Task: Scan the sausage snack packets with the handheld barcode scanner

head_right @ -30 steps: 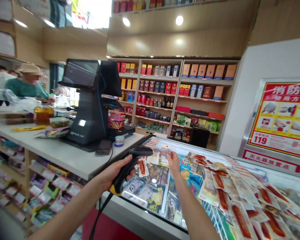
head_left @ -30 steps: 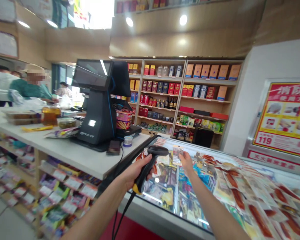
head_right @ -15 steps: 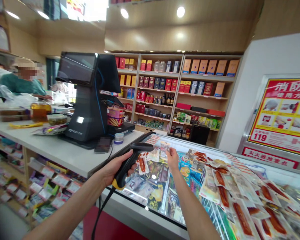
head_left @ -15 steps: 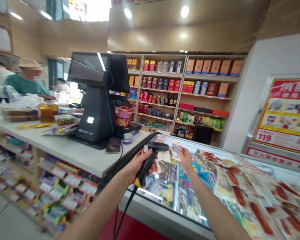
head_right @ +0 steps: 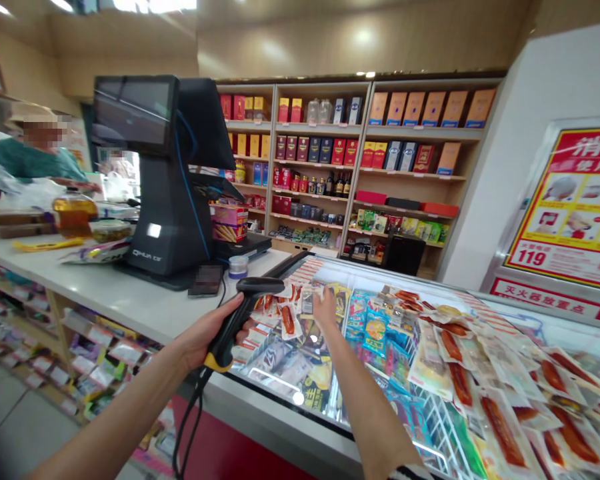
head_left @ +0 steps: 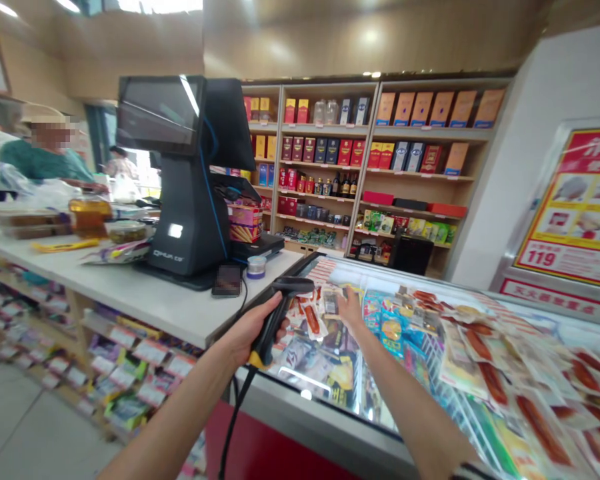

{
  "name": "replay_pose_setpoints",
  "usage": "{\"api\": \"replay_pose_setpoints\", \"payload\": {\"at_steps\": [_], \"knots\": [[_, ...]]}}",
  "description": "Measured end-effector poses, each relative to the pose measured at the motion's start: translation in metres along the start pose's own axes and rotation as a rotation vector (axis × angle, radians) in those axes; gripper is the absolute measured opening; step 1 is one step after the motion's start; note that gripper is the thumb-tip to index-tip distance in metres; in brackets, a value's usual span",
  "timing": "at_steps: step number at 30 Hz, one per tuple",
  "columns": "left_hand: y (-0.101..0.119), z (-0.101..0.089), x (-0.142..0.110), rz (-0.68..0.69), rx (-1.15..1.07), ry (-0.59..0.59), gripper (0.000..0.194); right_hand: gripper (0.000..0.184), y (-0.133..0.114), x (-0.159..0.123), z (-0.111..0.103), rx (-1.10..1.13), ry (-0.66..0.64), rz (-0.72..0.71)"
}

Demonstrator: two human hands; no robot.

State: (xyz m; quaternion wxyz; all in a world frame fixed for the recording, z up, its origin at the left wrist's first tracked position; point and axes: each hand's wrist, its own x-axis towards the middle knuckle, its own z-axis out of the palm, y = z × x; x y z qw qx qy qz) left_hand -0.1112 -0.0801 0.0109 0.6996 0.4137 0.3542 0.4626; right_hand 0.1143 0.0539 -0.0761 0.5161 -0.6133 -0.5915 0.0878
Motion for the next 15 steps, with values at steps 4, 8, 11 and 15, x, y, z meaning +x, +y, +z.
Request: {"api": "replay_pose_setpoints", "payload": {"at_steps": [4, 8, 11, 15], "knots": [[-0.002, -0.006, 0.002, 0.016, 0.022, 0.015, 0.029, 0.053, -0.016, -0.013, 0.035, -0.285, -0.102, 0.075], [-0.004, -0.012, 0.008, -0.038, 0.028, 0.06, 0.029, 0.053, -0.03, -0.007, 0.059, -0.326, -0.134, 0.128], [-0.001, -0.009, 0.012, -0.062, 0.033, 0.089, 0.027, 0.054, -0.034, 0.006, 0.06, -0.297, -0.15, 0.178], [-0.001, 0.011, 0.018, -0.057, 0.072, 0.072, 0.025, 0.053, -0.013, 0.013, 0.025, -0.325, -0.112, 0.125]]}}
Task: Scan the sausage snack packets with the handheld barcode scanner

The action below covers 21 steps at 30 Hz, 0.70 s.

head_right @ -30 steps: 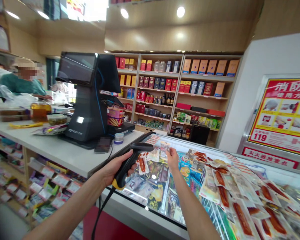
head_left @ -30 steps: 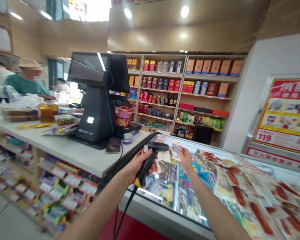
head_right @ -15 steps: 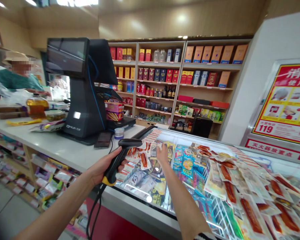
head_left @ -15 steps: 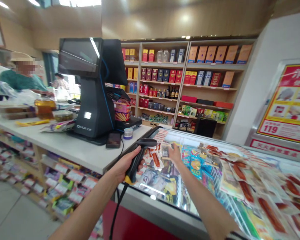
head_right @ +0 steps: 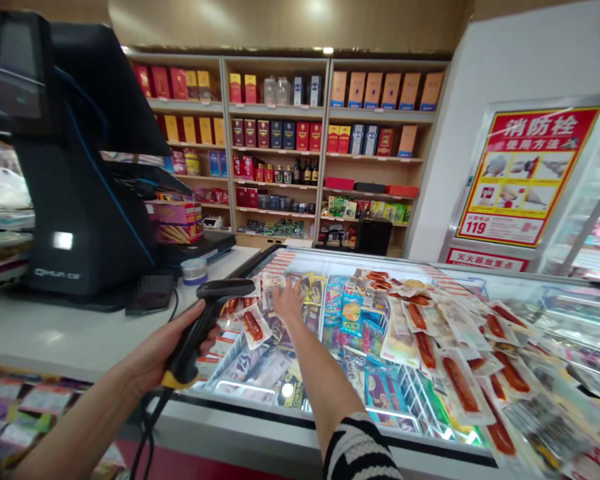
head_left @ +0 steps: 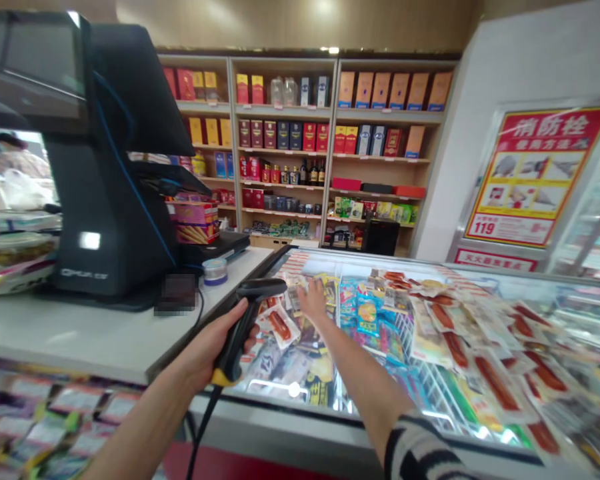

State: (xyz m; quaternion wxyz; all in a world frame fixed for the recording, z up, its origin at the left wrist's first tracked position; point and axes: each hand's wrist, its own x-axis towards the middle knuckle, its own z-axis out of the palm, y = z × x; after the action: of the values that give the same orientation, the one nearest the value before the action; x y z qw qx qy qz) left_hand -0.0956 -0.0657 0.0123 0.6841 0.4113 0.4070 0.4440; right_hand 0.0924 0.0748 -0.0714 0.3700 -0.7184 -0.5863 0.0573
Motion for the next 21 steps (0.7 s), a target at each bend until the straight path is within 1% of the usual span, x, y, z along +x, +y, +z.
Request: {"api": "replay_pose_setpoints", "payload": {"at_steps": [2, 5, 8, 9, 10, 13, 15, 17, 19, 21], "knots": [[-0.002, 0.014, 0.001, 0.008, 0.015, -0.044, 0.026, 0.051, 0.032, -0.001, -0.024, -0.1, 0.051, 0.024], [-0.008, 0.032, 0.002, 0.038, 0.034, -0.118, 0.028, 0.049, 0.089, -0.001, -0.067, -0.301, 0.153, 0.139], [-0.013, 0.045, 0.001, 0.076, 0.058, -0.139, 0.029, 0.044, 0.138, 0.003, -0.104, -0.46, 0.247, 0.22], [-0.014, 0.048, 0.001, 0.083, 0.064, -0.135, 0.029, 0.042, 0.15, 0.005, -0.113, -0.499, 0.251, 0.248], [-0.015, 0.05, 0.0, 0.087, 0.069, -0.131, 0.03, 0.041, 0.16, 0.006, -0.119, -0.53, 0.226, 0.259], [-0.015, 0.057, 0.0, 0.081, 0.081, -0.143, 0.032, 0.034, 0.174, 0.007, -0.124, -0.554, 0.109, 0.195], [-0.015, 0.062, -0.001, 0.073, 0.083, -0.161, 0.033, 0.03, 0.173, 0.003, -0.121, -0.52, 0.063, 0.114], [-0.016, 0.068, -0.003, 0.066, 0.086, -0.175, 0.034, 0.027, 0.169, -0.003, -0.116, -0.44, 0.039, 0.047], [-0.017, 0.073, -0.006, 0.051, 0.095, -0.186, 0.034, 0.022, 0.166, -0.009, -0.115, -0.336, 0.041, 0.01], [-0.018, 0.077, -0.01, 0.042, 0.095, -0.205, 0.035, 0.022, 0.165, -0.013, -0.116, -0.245, 0.105, 0.032]]}}
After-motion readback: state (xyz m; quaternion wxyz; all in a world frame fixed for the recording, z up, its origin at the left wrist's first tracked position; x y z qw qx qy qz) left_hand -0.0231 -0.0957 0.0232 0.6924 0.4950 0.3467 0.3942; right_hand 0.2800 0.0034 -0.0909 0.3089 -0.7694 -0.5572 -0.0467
